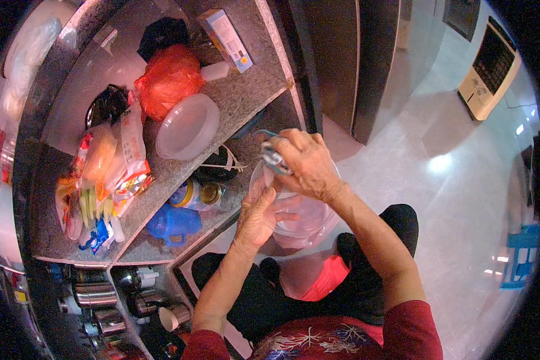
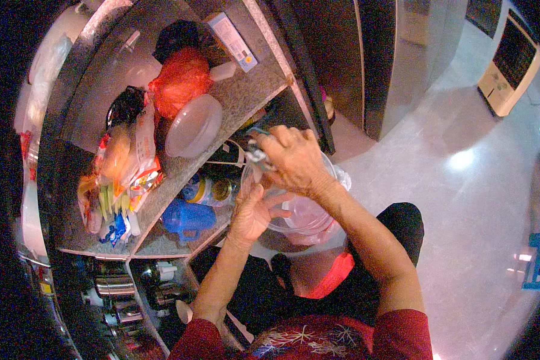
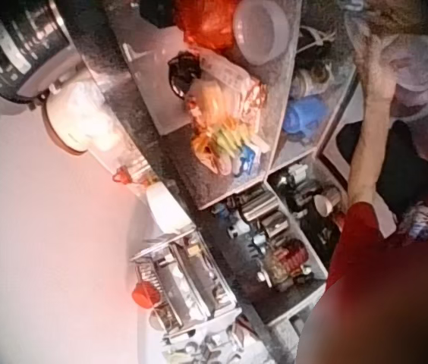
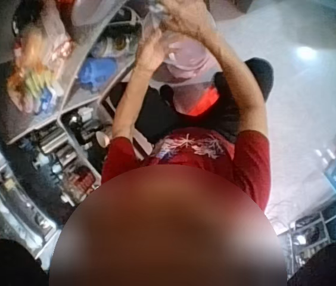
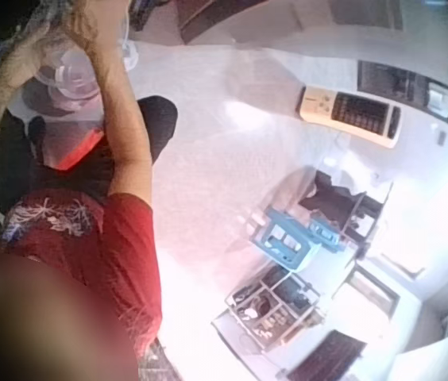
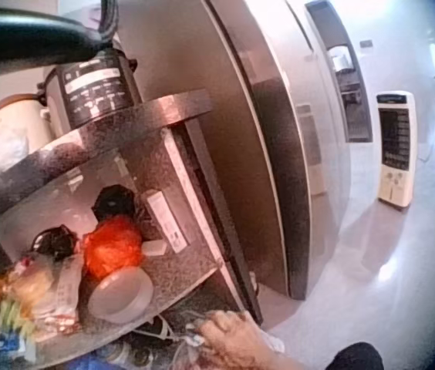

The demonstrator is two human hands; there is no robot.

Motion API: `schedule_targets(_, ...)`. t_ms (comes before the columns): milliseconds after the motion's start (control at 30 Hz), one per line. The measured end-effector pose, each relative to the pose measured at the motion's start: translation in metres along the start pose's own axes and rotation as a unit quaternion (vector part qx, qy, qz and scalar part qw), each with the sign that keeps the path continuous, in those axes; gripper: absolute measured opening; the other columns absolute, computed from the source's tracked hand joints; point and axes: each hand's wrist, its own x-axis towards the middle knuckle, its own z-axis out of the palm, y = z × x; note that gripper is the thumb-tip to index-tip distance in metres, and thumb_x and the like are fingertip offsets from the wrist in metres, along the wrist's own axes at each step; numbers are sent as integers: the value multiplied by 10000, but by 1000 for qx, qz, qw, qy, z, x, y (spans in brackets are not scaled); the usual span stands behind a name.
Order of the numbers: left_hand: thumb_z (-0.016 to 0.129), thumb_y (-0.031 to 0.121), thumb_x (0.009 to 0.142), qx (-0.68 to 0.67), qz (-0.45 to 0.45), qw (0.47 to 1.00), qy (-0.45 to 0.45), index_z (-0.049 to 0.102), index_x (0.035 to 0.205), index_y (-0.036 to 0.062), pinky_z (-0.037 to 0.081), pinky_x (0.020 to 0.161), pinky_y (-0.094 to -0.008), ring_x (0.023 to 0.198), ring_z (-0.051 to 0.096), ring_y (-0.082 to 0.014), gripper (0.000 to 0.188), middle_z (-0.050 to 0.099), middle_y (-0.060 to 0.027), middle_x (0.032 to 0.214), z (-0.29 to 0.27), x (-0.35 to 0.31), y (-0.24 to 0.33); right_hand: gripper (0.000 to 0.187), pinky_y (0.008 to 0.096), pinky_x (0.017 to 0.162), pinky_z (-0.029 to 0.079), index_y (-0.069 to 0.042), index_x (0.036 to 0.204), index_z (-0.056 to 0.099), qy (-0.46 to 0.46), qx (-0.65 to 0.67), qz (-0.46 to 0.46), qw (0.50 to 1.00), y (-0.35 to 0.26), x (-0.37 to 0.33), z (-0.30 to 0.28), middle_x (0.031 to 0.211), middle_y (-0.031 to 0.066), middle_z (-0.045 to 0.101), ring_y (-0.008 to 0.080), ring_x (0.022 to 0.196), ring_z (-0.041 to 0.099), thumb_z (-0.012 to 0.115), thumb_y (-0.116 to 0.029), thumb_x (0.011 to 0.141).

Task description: The person sits on the floor and wipes the inside and outside of several clear plastic container lids using a blue cloth. They pick up each lid from a stack, wipe it thoroughly, and place it into a pink bucket.

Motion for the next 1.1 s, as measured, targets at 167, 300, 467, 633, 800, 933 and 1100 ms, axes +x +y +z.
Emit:
schedule_targets(167, 612, 202, 907, -79, 29, 996, -1, 469, 1318, 101, 601, 632, -509, 945, 648, -425, 448, 569, -190, 1236, 0, -2, 8, 492, 379, 786, 496, -82, 1217, 547, 47, 219, 98, 970, 37, -14, -7, 888, 115, 648, 317, 852, 631, 703, -263, 787)
schedule_targets(300, 637, 182, 891, -62, 40, 997, -4, 474, 1306, 99, 603, 674, -461, 967, 651, -373, 453, 565, -174, 1256, -17, -5, 16, 363, 289, 780, 485, -39, 1112, 591, -47, 492, 290, 819, 38, -23, -24, 895, 2, 644, 90, 846, 582, 730, -172, 805)
schedule_targets(467, 660, 271, 872, 180, 146, 931, 281, 454, 1268, 97, 569, 748, -389, 990, 607, -249, 478, 564, -115, 1212, -10, 16, 10, 262, 266, 735, 497, -43, 1025, 607, 89, 467, 288, 831, 21, -29, -46, 877, 7, 651, 94, 820, 603, 723, -110, 800)
schedule_targets(633, 608, 442, 879, -63, -9, 983, 171, 432, 1300, 145, 511, 848, -517, 1061, 574, -288, 545, 527, -134, 1271, 4, 9, 20, 457, 354, 713, 550, -22, 1118, 546, 65, 175, 113, 976, 4, -42, -21, 1008, 167, 652, 283, 864, 673, 735, -129, 716)
schedule_targets(800, 538, 309, 925, -62, -61, 995, 48, 152, 1462, 215, 521, 861, -515, 1169, 527, -389, 669, 481, -192, 1324, 17, 7, 23, 575, 391, 730, 541, -3, 1193, 518, -79, 90, -133, 984, -28, -68, 5, 1072, 188, 618, 337, 916, 646, 728, -134, 674)
schedule_targets(933, 476, 165, 926, -79, 3, 997, 6, 70, 1490, 266, 522, 869, -529, 1153, 524, -434, 703, 396, -228, 1400, 10, 5, 17, 579, 436, 761, 515, -22, 1264, 488, -13, 293, -7, 956, -29, -65, 12, 1044, 195, 601, 396, 897, 618, 711, -150, 745)
schedule_targets(1100, 456, 272, 972, -153, -27, 987, -46, 141, 1494, 293, 516, 896, -523, 1240, 451, -398, 610, 324, -151, 1475, 5, 4, 14, 577, 449, 873, 456, -74, 1273, 454, 22, 162, 173, 971, -16, -35, -8, 1217, 205, 516, 371, 1109, 533, 686, -272, 783)
